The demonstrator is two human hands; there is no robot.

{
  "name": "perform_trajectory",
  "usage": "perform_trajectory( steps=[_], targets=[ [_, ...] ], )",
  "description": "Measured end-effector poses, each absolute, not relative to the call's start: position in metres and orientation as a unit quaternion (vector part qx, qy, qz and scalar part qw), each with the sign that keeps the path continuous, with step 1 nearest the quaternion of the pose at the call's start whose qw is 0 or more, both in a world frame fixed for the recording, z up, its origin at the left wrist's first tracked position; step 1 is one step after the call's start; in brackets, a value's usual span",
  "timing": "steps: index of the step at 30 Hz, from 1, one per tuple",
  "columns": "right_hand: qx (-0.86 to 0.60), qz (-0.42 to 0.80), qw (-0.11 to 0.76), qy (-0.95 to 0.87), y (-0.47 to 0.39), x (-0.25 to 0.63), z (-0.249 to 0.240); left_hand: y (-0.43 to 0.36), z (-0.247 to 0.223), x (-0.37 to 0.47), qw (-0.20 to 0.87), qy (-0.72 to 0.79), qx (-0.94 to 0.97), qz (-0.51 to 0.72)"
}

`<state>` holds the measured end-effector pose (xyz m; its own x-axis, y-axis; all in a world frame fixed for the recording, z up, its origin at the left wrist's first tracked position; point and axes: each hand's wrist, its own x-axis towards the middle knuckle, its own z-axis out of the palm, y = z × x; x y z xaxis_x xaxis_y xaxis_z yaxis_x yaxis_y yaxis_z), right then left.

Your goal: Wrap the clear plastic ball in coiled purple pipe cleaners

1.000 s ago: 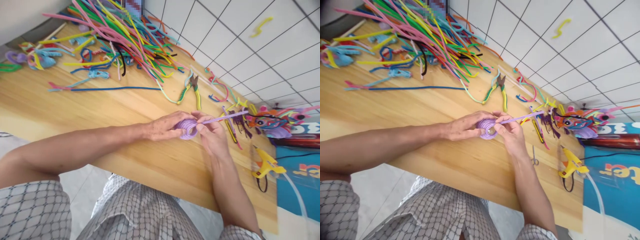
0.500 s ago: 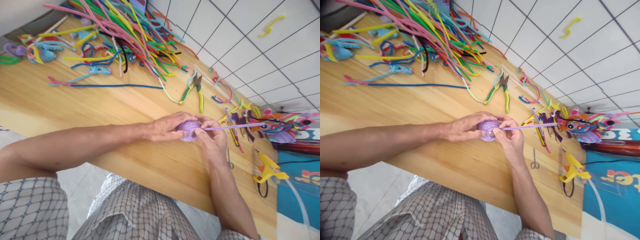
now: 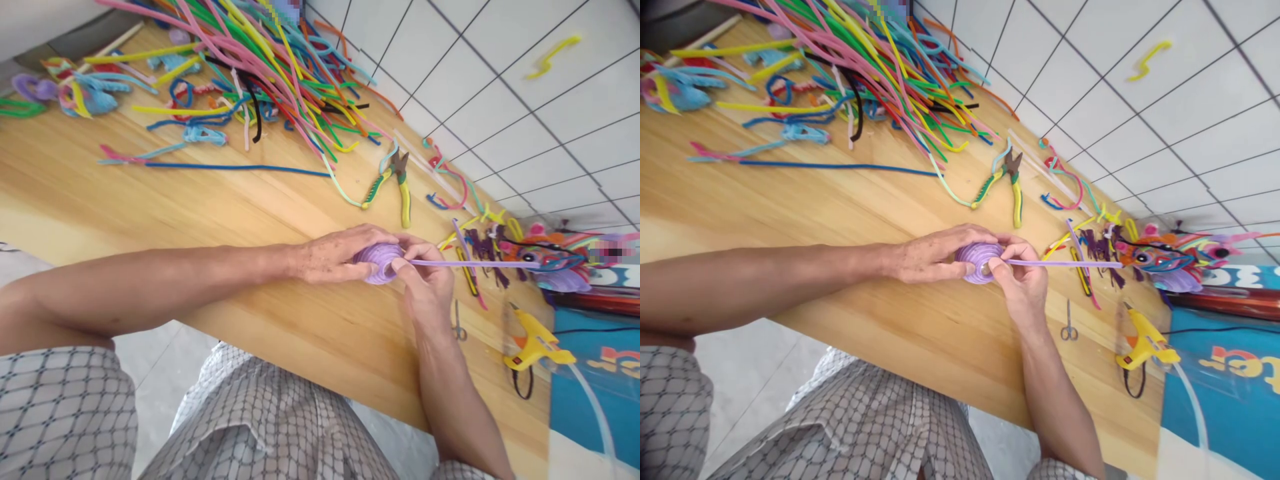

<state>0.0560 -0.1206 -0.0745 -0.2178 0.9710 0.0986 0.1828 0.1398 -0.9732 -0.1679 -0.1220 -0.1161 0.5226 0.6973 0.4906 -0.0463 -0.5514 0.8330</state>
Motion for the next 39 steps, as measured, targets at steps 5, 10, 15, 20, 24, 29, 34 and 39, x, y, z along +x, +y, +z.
perform_trajectory(
  steps=[5, 10, 15, 20, 24, 29, 34, 39],
  targets=[
    [-0.470, 0.454, 0.418, -0.631, -0.121, 0.057, -0.076, -0.122, -0.115, -0.165, 0.428, 0.232, 0.758, 0.434],
    [-0.469, 0.449, 0.428, -0.629, -0.122, 0.054, -0.074, -0.121, -0.118, -0.162, 0.424, 0.240, 0.754, 0.440],
    [-0.478, 0.436, 0.434, -0.627, -0.122, 0.051, -0.074, -0.121, -0.118, -0.164, 0.423, 0.243, 0.755, 0.437],
    [-0.474, 0.430, 0.441, -0.629, -0.122, 0.052, -0.076, -0.121, -0.116, -0.166, 0.436, 0.241, 0.754, 0.428],
    [-0.465, 0.426, 0.443, -0.637, -0.122, 0.052, -0.077, -0.120, -0.116, -0.166, 0.440, 0.231, 0.757, 0.424],
    [-0.480, 0.415, 0.437, -0.637, -0.122, 0.050, -0.077, -0.119, -0.114, -0.167, 0.431, 0.230, 0.774, 0.403],
    [-0.483, 0.418, 0.439, -0.632, -0.122, 0.049, -0.081, -0.120, -0.102, -0.168, 0.459, 0.239, 0.770, 0.372],
    [-0.481, 0.402, 0.446, -0.639, -0.121, 0.050, -0.085, -0.125, -0.092, -0.165, 0.464, 0.273, 0.762, 0.361]
  ],
)
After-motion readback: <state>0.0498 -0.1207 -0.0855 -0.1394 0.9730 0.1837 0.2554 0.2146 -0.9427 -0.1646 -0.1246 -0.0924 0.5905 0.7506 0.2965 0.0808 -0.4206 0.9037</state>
